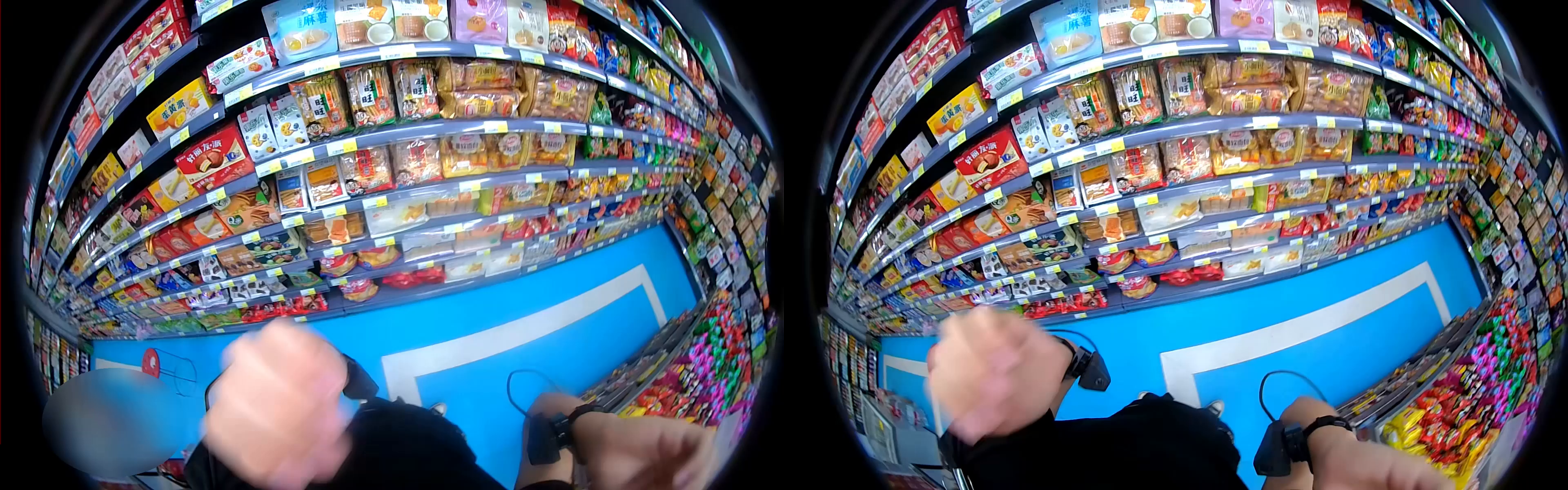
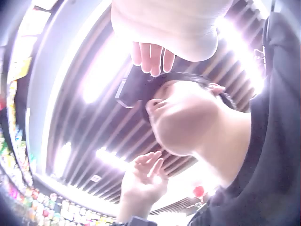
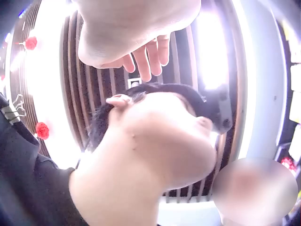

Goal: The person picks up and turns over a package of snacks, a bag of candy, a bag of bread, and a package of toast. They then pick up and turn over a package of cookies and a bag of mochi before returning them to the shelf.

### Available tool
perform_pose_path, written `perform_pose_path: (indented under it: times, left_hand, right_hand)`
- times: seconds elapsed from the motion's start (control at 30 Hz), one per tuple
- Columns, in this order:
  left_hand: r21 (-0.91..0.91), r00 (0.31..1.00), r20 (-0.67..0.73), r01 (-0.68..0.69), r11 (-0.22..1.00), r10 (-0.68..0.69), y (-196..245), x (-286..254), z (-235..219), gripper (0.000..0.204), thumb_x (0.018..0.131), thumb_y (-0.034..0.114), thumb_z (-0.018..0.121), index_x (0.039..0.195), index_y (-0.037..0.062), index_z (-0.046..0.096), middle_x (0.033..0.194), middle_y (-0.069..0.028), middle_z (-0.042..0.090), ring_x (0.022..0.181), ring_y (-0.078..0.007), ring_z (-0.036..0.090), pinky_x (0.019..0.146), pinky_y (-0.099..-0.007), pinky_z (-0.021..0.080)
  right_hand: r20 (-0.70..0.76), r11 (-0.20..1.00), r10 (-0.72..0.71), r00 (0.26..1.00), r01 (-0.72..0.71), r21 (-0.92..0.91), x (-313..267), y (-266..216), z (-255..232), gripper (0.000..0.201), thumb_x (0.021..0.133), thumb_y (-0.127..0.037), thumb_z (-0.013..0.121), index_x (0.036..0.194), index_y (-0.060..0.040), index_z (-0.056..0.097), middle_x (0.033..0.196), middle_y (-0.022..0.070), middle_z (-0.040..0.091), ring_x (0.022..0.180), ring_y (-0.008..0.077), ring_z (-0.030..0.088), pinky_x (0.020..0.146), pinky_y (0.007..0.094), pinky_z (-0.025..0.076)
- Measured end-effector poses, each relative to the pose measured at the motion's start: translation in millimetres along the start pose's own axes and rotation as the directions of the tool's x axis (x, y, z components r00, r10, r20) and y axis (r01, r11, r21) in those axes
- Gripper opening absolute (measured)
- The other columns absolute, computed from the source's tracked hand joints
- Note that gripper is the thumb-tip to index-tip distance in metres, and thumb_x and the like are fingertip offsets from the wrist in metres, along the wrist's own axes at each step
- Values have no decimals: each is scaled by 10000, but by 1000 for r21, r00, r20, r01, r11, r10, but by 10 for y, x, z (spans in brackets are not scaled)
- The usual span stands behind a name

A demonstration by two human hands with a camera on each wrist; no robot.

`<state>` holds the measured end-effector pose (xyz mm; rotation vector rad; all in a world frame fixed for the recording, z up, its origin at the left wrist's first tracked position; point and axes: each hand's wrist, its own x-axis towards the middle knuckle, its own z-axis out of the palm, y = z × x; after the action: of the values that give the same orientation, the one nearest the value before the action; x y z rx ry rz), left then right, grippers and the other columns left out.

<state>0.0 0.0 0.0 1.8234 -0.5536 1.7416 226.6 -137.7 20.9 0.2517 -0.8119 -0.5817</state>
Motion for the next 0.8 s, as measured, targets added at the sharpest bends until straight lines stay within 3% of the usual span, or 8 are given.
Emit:
perform_pose_path:
  times: [0.03,0.13,0.23,0.27,0.4,0.57,0.67,0.8]
  left_hand:
    - [9,1000,-12,-25,1000,25,-36,-25,20,175,921,113,487,952,29,638,854,-110,655,762,-249,615,752,-353,497]
    - [227,922,-28,383,896,-387,-543,-367,188,203,934,97,457,881,6,630,825,-105,653,728,-185,620,707,-287,488]
    - [235,753,-143,657,717,-643,-938,-737,83,206,951,132,481,906,-10,623,842,-99,655,760,-143,620,699,-259,483]
    - [195,609,-229,793,577,-760,-1036,-837,36,212,956,149,495,914,-18,619,847,-91,657,782,-125,618,702,-250,480]
    - [138,447,-340,894,426,-828,-1346,-1106,-320,210,964,167,515,940,-15,617,863,-54,650,805,-107,605,727,-251,478]
    - [146,468,-367,883,447,-804,-1733,-1243,-926,190,967,166,533,935,-6,607,864,-51,641,808,-113,605,733,-249,477]
    - [120,451,-464,885,450,-762,-2030,-1304,-1307,152,959,122,523,940,-5,604,863,-52,649,772,-97,596,702,-231,470]
    - [95,426,-495,893,440,-757,-2487,-1343,-1760,142,954,120,534,999,7,606,902,-40,650,832,-99,606,709,-233,472]
  right_hand:
    - [11,1000,-3,1000,3,27,9,55,-12,69,734,-80,625,727,-86,557,634,-3,505,662,126,461,685,266,353]
    - [345,836,540,768,-536,-115,149,310,-504,165,838,-107,529,712,-108,423,620,54,524,566,164,481,579,275,365]
    - [210,590,807,553,-735,-333,-180,751,-880,81,833,-76,485,760,-43,473,584,76,520,507,145,455,539,278,379]
    - [199,491,871,450,-774,-401,-326,919,-998,80,844,-67,469,779,-26,491,593,85,529,512,146,465,537,272,387]
    - [141,94,990,24,-850,-518,-998,1532,-1196,132,929,-79,530,825,-3,559,711,54,614,618,98,555,570,223,427]
    - [146,-129,944,-295,-741,-659,-2021,2278,-1381,109,911,-104,558,858,-15,593,760,54,655,682,96,619,565,212,451]
    - [187,-56,933,-308,-636,-769,-2611,2850,-1445,129,891,-111,579,922,13,597,840,80,679,768,132,652,680,247,501]
    - [334,263,936,-112,-409,-874,-3147,3661,-1305,281,843,-188,639,1014,25,575,928,166,669,798,222,664,745,324,511]
